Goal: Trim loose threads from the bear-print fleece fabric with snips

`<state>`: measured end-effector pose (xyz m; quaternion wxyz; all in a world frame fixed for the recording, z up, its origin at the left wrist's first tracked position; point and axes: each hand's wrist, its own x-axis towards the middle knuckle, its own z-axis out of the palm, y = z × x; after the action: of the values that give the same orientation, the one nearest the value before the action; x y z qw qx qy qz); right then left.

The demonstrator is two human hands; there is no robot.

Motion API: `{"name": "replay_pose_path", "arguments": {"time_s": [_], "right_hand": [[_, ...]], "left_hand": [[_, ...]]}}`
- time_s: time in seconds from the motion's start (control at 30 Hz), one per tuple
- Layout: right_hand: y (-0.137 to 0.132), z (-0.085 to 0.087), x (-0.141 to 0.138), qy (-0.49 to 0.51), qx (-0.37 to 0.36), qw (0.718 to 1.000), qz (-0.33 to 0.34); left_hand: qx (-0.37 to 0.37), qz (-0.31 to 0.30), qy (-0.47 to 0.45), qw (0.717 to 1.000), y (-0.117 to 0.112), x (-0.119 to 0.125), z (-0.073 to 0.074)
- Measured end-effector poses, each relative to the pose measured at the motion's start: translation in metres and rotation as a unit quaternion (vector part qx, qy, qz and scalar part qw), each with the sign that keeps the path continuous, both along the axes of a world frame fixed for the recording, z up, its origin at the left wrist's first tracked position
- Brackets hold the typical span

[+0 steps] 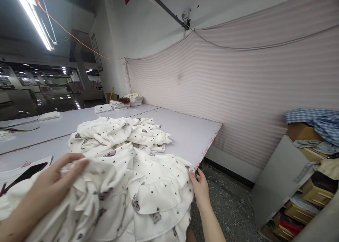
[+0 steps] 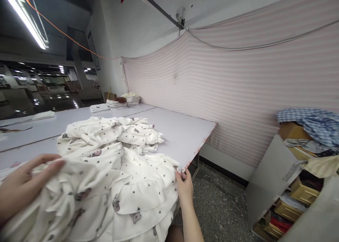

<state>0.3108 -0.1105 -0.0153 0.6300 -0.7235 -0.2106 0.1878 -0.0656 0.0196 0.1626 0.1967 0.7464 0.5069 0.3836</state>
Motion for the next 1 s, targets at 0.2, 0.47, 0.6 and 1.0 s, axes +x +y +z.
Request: {"name": "replay_pose_path", "arguments": {"time_s": [0.2,0.47,0.6,1.0], "right_hand": [[0.016,0.023,-0.004,0.011,0.07,0.994,0.085],[-0.008,0.011,-0.106,-0.093,0.227,0.946,0.21],[-0.016,-0.005,-0.092,-0.043,0.196,0.963,0.179],[-0.018,0.041,-0.072,-0.189,0.078,0.957,0.204]], "left_hand": [[-0.104,-0.215,0.075,0.968,-0.044,0.118,-0.004],[-0.193,-0.337,0.106,0.915,-0.056,0.163,-0.046],[-0.14,-0.312,0.119,0.932,-0.056,0.15,-0.057],[-0.045,-0.256,0.224,0.939,-0.066,0.121,-0.059]]}}
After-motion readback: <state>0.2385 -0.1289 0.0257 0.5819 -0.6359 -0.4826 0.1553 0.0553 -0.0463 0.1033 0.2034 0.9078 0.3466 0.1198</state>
